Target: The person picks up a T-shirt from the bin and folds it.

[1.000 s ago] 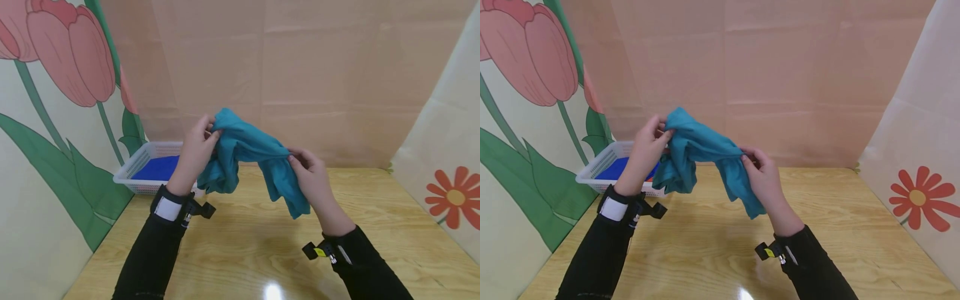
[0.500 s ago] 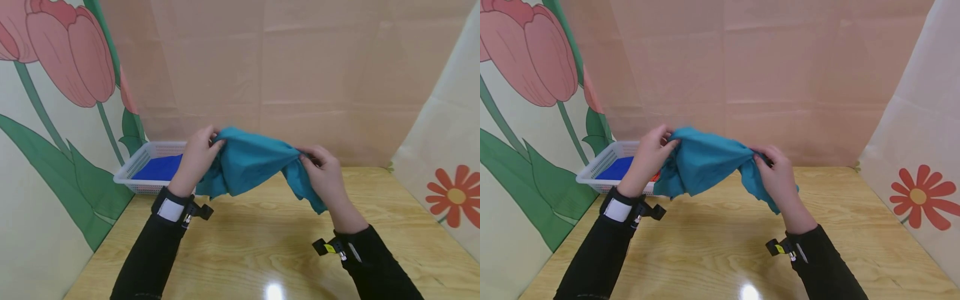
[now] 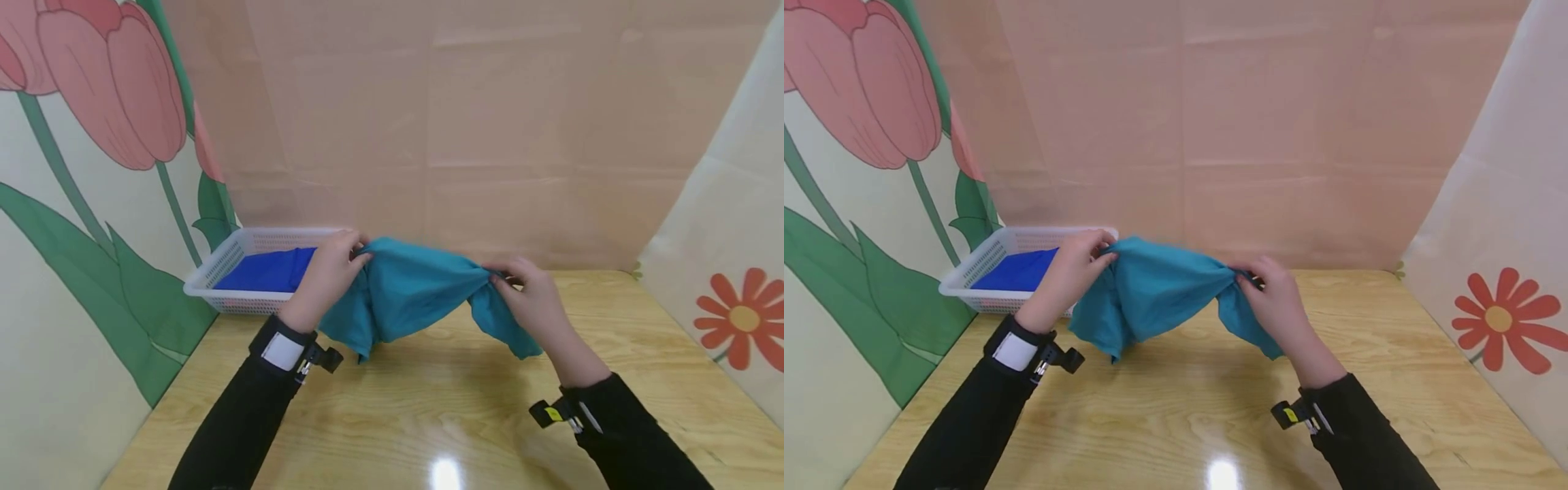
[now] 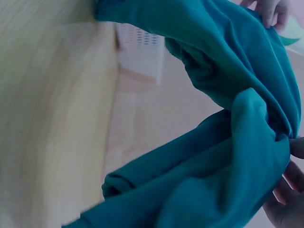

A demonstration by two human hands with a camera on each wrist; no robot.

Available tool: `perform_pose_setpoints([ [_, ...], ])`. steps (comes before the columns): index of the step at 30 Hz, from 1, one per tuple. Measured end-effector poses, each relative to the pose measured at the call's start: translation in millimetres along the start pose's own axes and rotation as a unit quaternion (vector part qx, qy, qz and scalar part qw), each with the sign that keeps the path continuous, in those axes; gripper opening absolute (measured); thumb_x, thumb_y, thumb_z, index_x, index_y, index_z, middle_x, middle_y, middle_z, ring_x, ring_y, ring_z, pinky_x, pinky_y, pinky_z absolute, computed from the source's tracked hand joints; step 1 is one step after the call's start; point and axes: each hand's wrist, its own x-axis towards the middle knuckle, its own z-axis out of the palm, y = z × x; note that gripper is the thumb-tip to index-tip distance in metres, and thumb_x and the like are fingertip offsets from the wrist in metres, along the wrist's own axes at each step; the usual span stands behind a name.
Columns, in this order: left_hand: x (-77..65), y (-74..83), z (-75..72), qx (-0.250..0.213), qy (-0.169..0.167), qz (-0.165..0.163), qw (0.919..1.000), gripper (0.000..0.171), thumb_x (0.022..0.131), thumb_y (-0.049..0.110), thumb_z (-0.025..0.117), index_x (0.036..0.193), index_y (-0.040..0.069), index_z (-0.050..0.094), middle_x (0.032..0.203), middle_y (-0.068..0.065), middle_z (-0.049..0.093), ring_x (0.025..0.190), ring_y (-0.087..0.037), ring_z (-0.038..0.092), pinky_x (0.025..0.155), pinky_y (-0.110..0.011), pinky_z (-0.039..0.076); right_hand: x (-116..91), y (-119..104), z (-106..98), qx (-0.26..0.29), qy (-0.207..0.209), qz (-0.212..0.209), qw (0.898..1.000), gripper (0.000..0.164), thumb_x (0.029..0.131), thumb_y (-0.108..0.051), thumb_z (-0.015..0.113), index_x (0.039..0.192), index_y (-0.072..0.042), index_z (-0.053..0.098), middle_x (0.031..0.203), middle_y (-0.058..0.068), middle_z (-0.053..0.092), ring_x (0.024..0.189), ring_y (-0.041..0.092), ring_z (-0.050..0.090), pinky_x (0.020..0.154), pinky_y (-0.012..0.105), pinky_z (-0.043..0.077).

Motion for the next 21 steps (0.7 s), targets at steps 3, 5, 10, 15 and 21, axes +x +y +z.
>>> perform_pose_setpoints([
  [3, -5.3, -3.5, 7.7, 0.023, -0.003, 0.013, 0.9996, 0.015, 0.093, 0.01, 0.067, 0.107, 0.004, 0.065, 0.101, -0.012, 0.063, 0.094, -0.026, 0.061, 0.078, -0.038, 0.05, -3.9, 8.5, 4.2, -0.014, -0.019, -0.009, 1.0, 0.023, 0.092, 0.004, 0.063, 0.111, -0.006, 0.071, 0.107, 0.012, 0.065, 0.095, 0.028, 0.061, 0.077, 0.048, 0.053],
  [5, -9.8, -5.6, 13.4, 0.033, -0.005, 0.02, 0.9992, 0.014, 0.093, 0.01, 0.067, 0.106, 0.004, 0.065, 0.101, -0.012, 0.063, 0.095, -0.026, 0.06, 0.079, -0.038, 0.05, -6.7, 13.8, 6.7, -0.024, -0.03, -0.016, 0.999, 0.023, 0.09, 0.006, 0.064, 0.108, -0.005, 0.071, 0.104, 0.011, 0.065, 0.091, 0.027, 0.061, 0.074, 0.047, 0.053],
  [10, -22.5, -11.0, 32.0, 0.051, -0.009, 0.031, 0.9982, 0.014, 0.092, 0.012, 0.069, 0.104, 0.005, 0.065, 0.102, -0.011, 0.064, 0.094, -0.024, 0.061, 0.078, -0.036, 0.052, -16.1, 27.9, 10.5, -0.049, -0.058, -0.028, 0.997, 0.023, 0.088, 0.009, 0.065, 0.105, -0.005, 0.072, 0.1, 0.009, 0.064, 0.087, 0.024, 0.059, 0.07, 0.044, 0.053],
  [15, -34.8, -21.4, 53.1, 0.056, -0.027, 0.036, 0.9974, 0.016, 0.092, 0.012, 0.069, 0.105, 0.004, 0.066, 0.104, -0.011, 0.065, 0.097, -0.023, 0.061, 0.083, -0.036, 0.052, -24.8, 43.7, 16.0, -0.055, -0.076, -0.034, 0.995, 0.023, 0.087, 0.01, 0.065, 0.103, -0.005, 0.072, 0.097, 0.007, 0.064, 0.084, 0.021, 0.059, 0.067, 0.039, 0.053],
  [21, -48.8, -33.1, 69.6, 0.065, -0.066, 0.028, 0.9953, 0.016, 0.093, 0.013, 0.068, 0.106, 0.005, 0.065, 0.104, -0.009, 0.063, 0.097, -0.021, 0.061, 0.085, -0.034, 0.052, -34.4, 56.0, 27.1, -0.059, -0.109, -0.044, 0.991, 0.023, 0.084, 0.009, 0.069, 0.1, -0.006, 0.072, 0.094, 0.005, 0.064, 0.081, 0.021, 0.06, 0.066, 0.035, 0.052],
])
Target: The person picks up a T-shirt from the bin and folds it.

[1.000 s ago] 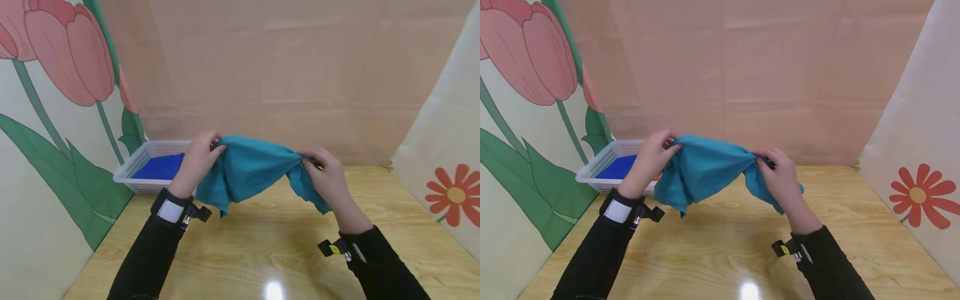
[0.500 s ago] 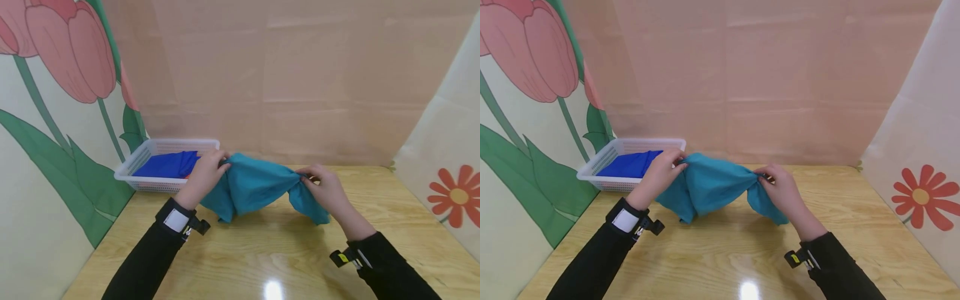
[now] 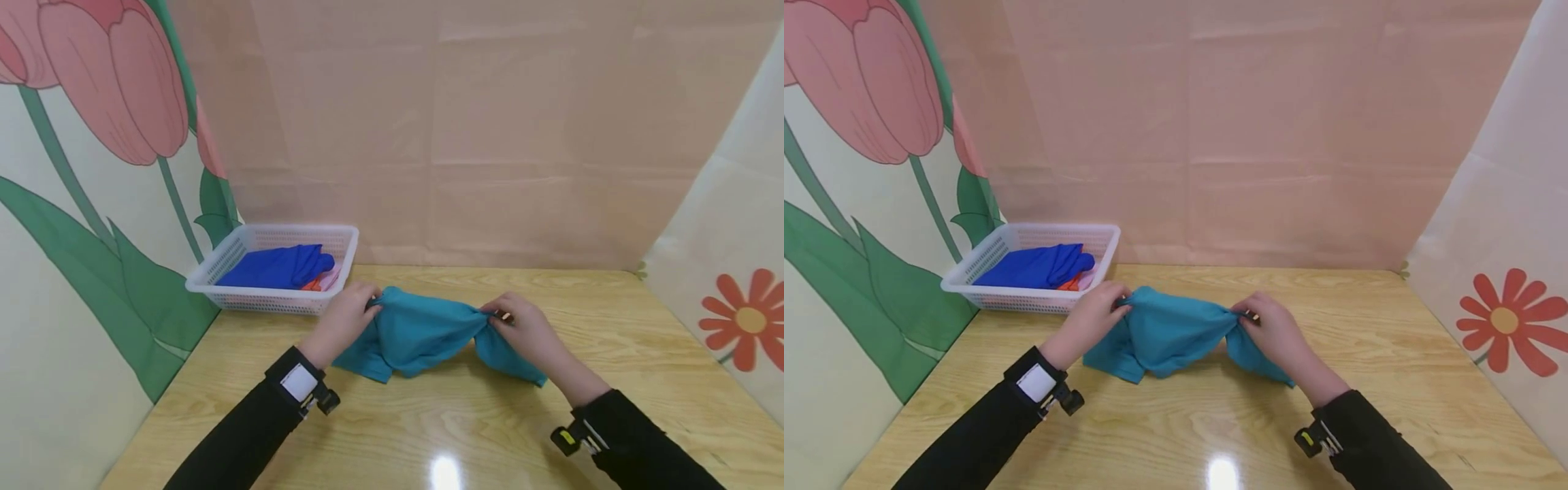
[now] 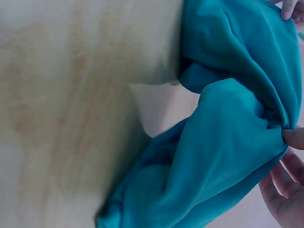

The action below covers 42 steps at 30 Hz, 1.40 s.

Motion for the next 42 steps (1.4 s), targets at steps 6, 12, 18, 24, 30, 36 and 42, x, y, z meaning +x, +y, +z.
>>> perform_pose_setpoints([
  [6, -10.1, -5.6, 11.6, 0.012, -0.028, -0.007, 0.9995, 0.016, 0.092, 0.014, 0.068, 0.106, 0.006, 0.066, 0.099, -0.006, 0.063, 0.092, -0.02, 0.061, 0.082, -0.034, 0.052, -8.4, 0.7, 9.4, -0.005, -0.046, 0.013, 0.999, 0.021, 0.084, 0.007, 0.07, 0.101, -0.006, 0.072, 0.094, 0.002, 0.063, 0.085, 0.02, 0.062, 0.071, 0.037, 0.054],
  [12, -20.1, -8.6, 17.8, 0.021, -0.049, 0.002, 0.9986, 0.02, 0.091, 0.015, 0.071, 0.109, 0.007, 0.068, 0.098, -0.006, 0.065, 0.09, -0.018, 0.062, 0.08, -0.034, 0.053, -16.3, -0.7, 12.6, -0.016, -0.084, 0.031, 0.996, 0.02, 0.084, 0.001, 0.072, 0.102, -0.009, 0.072, 0.096, 0.0, 0.063, 0.09, 0.023, 0.062, 0.074, 0.04, 0.053],
  [18, -30.8, -9.7, 23.7, 0.037, -0.076, 0.015, 0.9963, 0.02, 0.088, 0.018, 0.074, 0.105, 0.009, 0.07, 0.094, -0.002, 0.065, 0.085, -0.014, 0.062, 0.075, -0.031, 0.053, -25.3, -1.3, 16.1, -0.045, -0.129, 0.036, 0.99, 0.022, 0.083, -0.004, 0.075, 0.103, -0.013, 0.072, 0.097, -0.002, 0.061, 0.09, 0.022, 0.061, 0.073, 0.037, 0.052],
  [24, -39.2, -8.5, 27.4, 0.057, -0.107, 0.035, 0.992, 0.018, 0.087, 0.024, 0.076, 0.101, 0.013, 0.072, 0.091, 0.002, 0.067, 0.08, -0.01, 0.06, 0.07, -0.028, 0.051, -33.6, -3.1, 19.0, -0.059, -0.174, 0.026, 0.983, 0.022, 0.081, -0.007, 0.078, 0.102, -0.014, 0.071, 0.098, -0.001, 0.061, 0.09, 0.022, 0.061, 0.076, 0.036, 0.052],
  [30, -44.5, -3.8, 24.9, 0.058, -0.105, 0.038, 0.9921, 0.02, 0.087, 0.028, 0.075, 0.101, 0.013, 0.074, 0.092, 0.003, 0.069, 0.082, -0.011, 0.062, 0.07, -0.027, 0.052, -37.8, -6.8, 18.0, -0.074, -0.204, 0.021, 0.976, 0.024, 0.08, -0.011, 0.08, 0.102, -0.015, 0.071, 0.101, -0.002, 0.062, 0.097, 0.025, 0.061, 0.082, 0.037, 0.052],
  [36, -41.1, -2.2, 22.3, 0.052, -0.086, 0.01, 0.9949, 0.026, 0.09, 0.035, 0.071, 0.105, 0.014, 0.073, 0.092, 0.002, 0.067, 0.078, -0.009, 0.059, 0.063, -0.024, 0.05, -37.0, -4.5, 11.0, -0.057, -0.205, 0.012, 0.977, 0.025, 0.083, -0.018, 0.078, 0.107, -0.014, 0.071, 0.104, -0.001, 0.064, 0.098, 0.026, 0.061, 0.081, 0.04, 0.052],
  [42, -25.0, -4.0, 20.6, 0.012, -0.068, -0.04, 0.9968, 0.031, 0.093, 0.037, 0.066, 0.108, 0.011, 0.072, 0.105, -0.004, 0.069, 0.099, -0.02, 0.064, 0.083, -0.036, 0.053, -23.7, 13.1, -6.3, -0.049, -0.15, 0.044, 0.987, 0.027, 0.089, -0.018, 0.071, 0.112, -0.005, 0.069, 0.107, 0.01, 0.065, 0.1, 0.035, 0.061, 0.081, 0.049, 0.051],
])
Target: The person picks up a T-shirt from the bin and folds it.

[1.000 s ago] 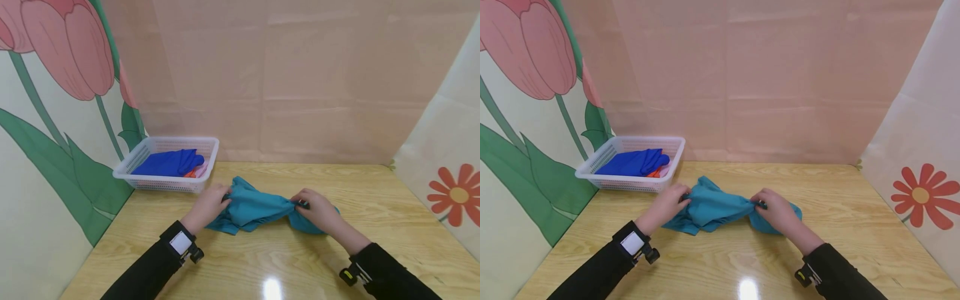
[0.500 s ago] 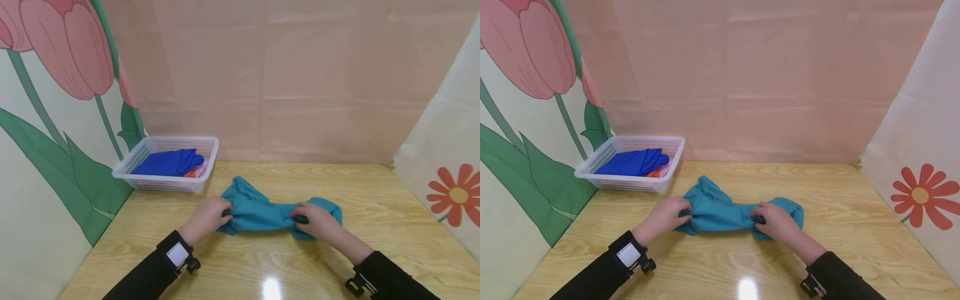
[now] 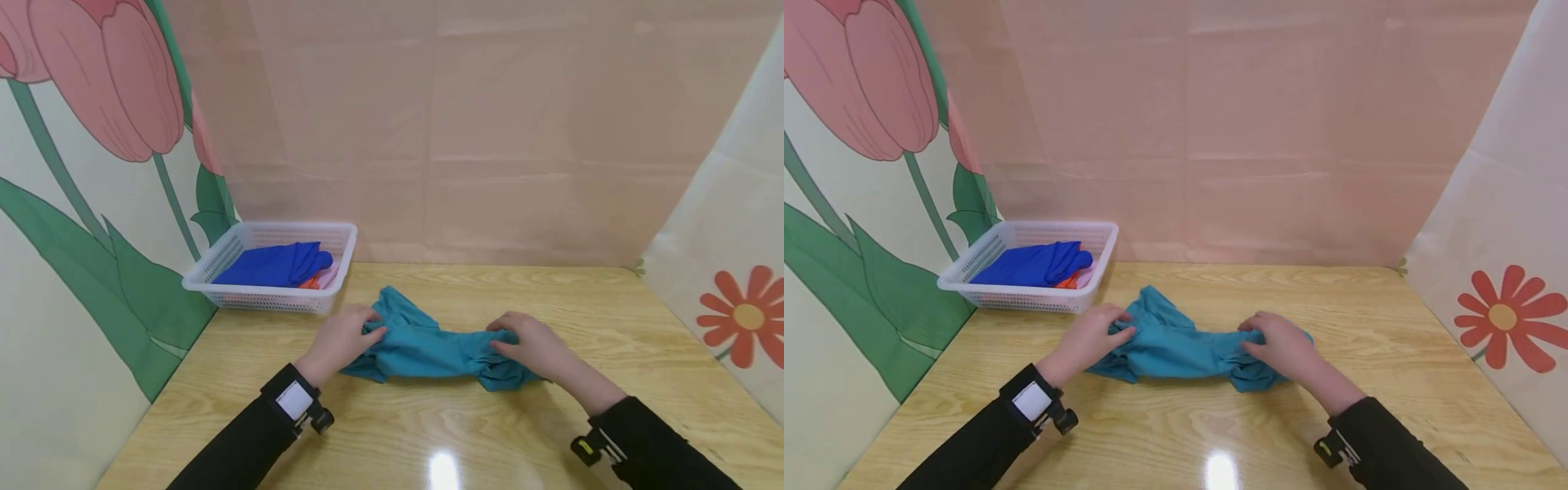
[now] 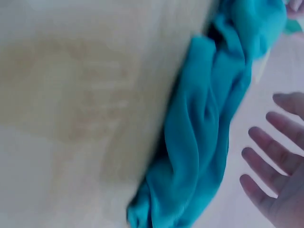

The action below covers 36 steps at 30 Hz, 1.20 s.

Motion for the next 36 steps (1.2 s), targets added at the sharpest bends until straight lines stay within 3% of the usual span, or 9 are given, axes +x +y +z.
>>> perform_pose_setpoints([
  [6, 26.5, -0.6, 1.9, -0.03, -0.077, -0.071, 0.994, 0.042, 0.097, 0.039, 0.058, 0.125, 0.007, 0.065, 0.121, -0.007, 0.066, 0.115, -0.024, 0.059, 0.098, -0.039, 0.046, 14.1, 33.9, -22.2, 0.026, 0.018, 0.108, 0.994, 0.034, 0.096, -0.022, 0.061, 0.119, 0.002, 0.064, 0.115, 0.023, 0.062, 0.106, 0.043, 0.055, 0.082, 0.055, 0.048],
  [10, 41.7, -1.1, 5.0, -0.045, -0.13, -0.093, 0.9861, 0.045, 0.099, 0.037, 0.055, 0.131, 0.005, 0.06, 0.122, -0.009, 0.065, 0.116, -0.025, 0.059, 0.099, -0.04, 0.045, 18.4, 56.8, -27.1, 0.027, -0.018, 0.144, 0.989, 0.043, 0.098, -0.028, 0.057, 0.12, 0.009, 0.06, 0.112, 0.029, 0.061, 0.103, 0.046, 0.056, 0.078, 0.053, 0.049],
  [14, 50.6, -3.3, 8.9, -0.049, -0.158, -0.089, 0.9822, 0.044, 0.101, 0.033, 0.054, 0.136, 0.005, 0.056, 0.124, -0.009, 0.064, 0.117, -0.024, 0.057, 0.1, -0.039, 0.044, 17.4, 68.5, -25.6, 0.03, -0.076, 0.168, 0.982, 0.054, 0.099, -0.035, 0.052, 0.122, 0.014, 0.057, 0.119, 0.035, 0.056, 0.108, 0.051, 0.053, 0.083, 0.056, 0.048],
  [19, 56.0, -6.0, 12.9, -0.076, -0.171, -0.063, 0.9803, 0.043, 0.101, 0.03, 0.054, 0.135, 0.005, 0.056, 0.121, -0.009, 0.064, 0.114, -0.023, 0.059, 0.098, -0.039, 0.045, 16.0, 74.6, -20.9, 0.033, -0.118, 0.171, 0.978, 0.053, 0.099, -0.032, 0.053, 0.12, 0.017, 0.057, 0.122, 0.037, 0.054, 0.114, 0.055, 0.048, 0.09, 0.059, 0.044],
  [25, 58.8, -5.6, 12.7, -0.133, -0.187, -0.056, 0.9717, 0.04, 0.096, 0.025, 0.064, 0.129, 0.003, 0.061, 0.116, -0.008, 0.066, 0.106, -0.021, 0.061, 0.092, -0.038, 0.049, 16.1, 78.3, -16.9, 0.048, -0.128, 0.169, 0.976, 0.049, 0.098, -0.028, 0.054, 0.112, 0.019, 0.06, 0.113, 0.035, 0.06, 0.107, 0.05, 0.055, 0.087, 0.056, 0.047],
  [31, 58.0, 1.8, 1.5, -0.116, -0.179, -0.022, 0.9767, 0.03, 0.091, 0.014, 0.069, 0.119, 0.003, 0.069, 0.112, -0.009, 0.069, 0.103, -0.02, 0.062, 0.09, -0.036, 0.049, 16.1, 85.4, -14.8, 0.055, -0.116, 0.194, 0.973, 0.05, 0.1, -0.028, 0.049, 0.109, 0.02, 0.059, 0.108, 0.035, 0.06, 0.1, 0.046, 0.057, 0.083, 0.053, 0.048],
  [36, 57.7, 9.1, -15.2, -0.095, -0.148, -0.009, 0.9844, 0.019, 0.089, 0.01, 0.071, 0.108, 0.007, 0.074, 0.107, -0.005, 0.071, 0.101, -0.019, 0.063, 0.087, -0.033, 0.05, 17.7, 90.5, -15.8, 0.049, -0.118, 0.191, 0.973, 0.047, 0.097, -0.023, 0.054, 0.114, 0.02, 0.057, 0.114, 0.037, 0.057, 0.107, 0.05, 0.054, 0.087, 0.055, 0.047],
])
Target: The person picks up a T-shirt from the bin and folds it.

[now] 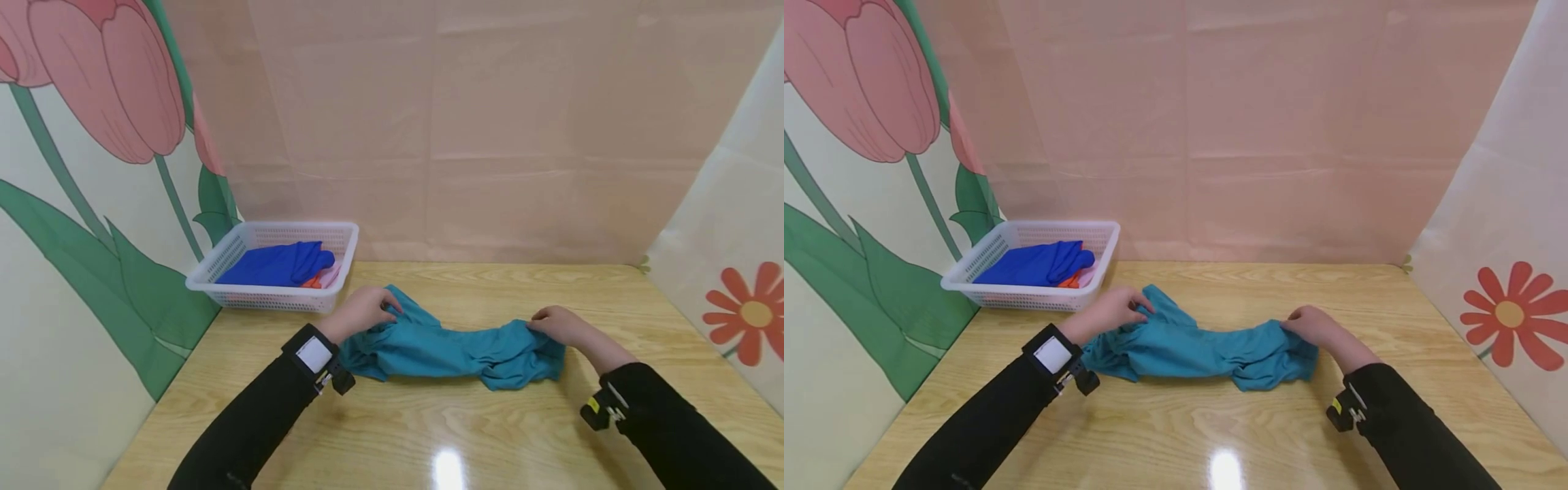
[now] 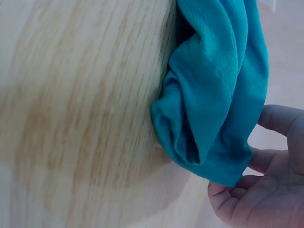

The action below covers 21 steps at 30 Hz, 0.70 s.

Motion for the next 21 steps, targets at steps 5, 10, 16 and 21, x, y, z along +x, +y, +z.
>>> perform_pose_setpoints([
  [5, -6.0, 6.3, -15.6, 0.0, 0.059, 0.016, 0.9981, 0.02, 0.09, 0.005, 0.069, 0.11, 0.004, 0.073, 0.109, -0.008, 0.069, 0.102, -0.023, 0.063, 0.089, -0.035, 0.05, -0.6, -2.1, -5.1, -0.005, -0.037, -0.021, 0.999, 0.041, 0.092, -0.017, 0.06, 0.112, 0.019, 0.06, 0.11, 0.034, 0.06, 0.101, 0.046, 0.058, 0.082, 0.051, 0.05],
  [10, -10.9, 4.1, -31.5, 0.01, 0.152, 0.036, 0.9877, 0.023, 0.091, 0.004, 0.068, 0.113, 0.005, 0.072, 0.11, -0.008, 0.069, 0.103, -0.023, 0.063, 0.088, -0.035, 0.051, -1.9, -7.0, -7.8, 0.001, -0.009, -0.028, 1.0, 0.026, 0.089, -0.012, 0.064, 0.098, 0.012, 0.066, 0.091, 0.017, 0.066, 0.08, 0.026, 0.06, 0.068, 0.041, 0.051],
  [16, -12.8, 2.5, -53.4, 0.037, 0.259, 0.063, 0.9632, 0.022, 0.091, 0.003, 0.067, 0.112, 0.004, 0.071, 0.101, -0.011, 0.063, 0.094, -0.025, 0.061, 0.081, -0.037, 0.05, -2.9, -14.5, -20.0, 0.003, 0.071, -0.016, 0.997, 0.029, 0.091, -0.016, 0.064, 0.099, 0.011, 0.066, 0.091, 0.02, 0.065, 0.079, 0.03, 0.059, 0.066, 0.042, 0.05],
  [21, -15.8, 2.7, -70.0, 0.035, 0.3, 0.063, 0.9511, 0.024, 0.093, 0.002, 0.063, 0.116, 0.002, 0.069, 0.103, -0.013, 0.059, 0.094, -0.026, 0.06, 0.081, -0.036, 0.05, -6.2, -22.1, -33.7, 0.025, 0.139, -0.006, 0.99, 0.038, 0.095, -0.022, 0.061, 0.11, 0.013, 0.061, 0.103, 0.028, 0.062, 0.087, 0.037, 0.058, 0.07, 0.047, 0.05],
])
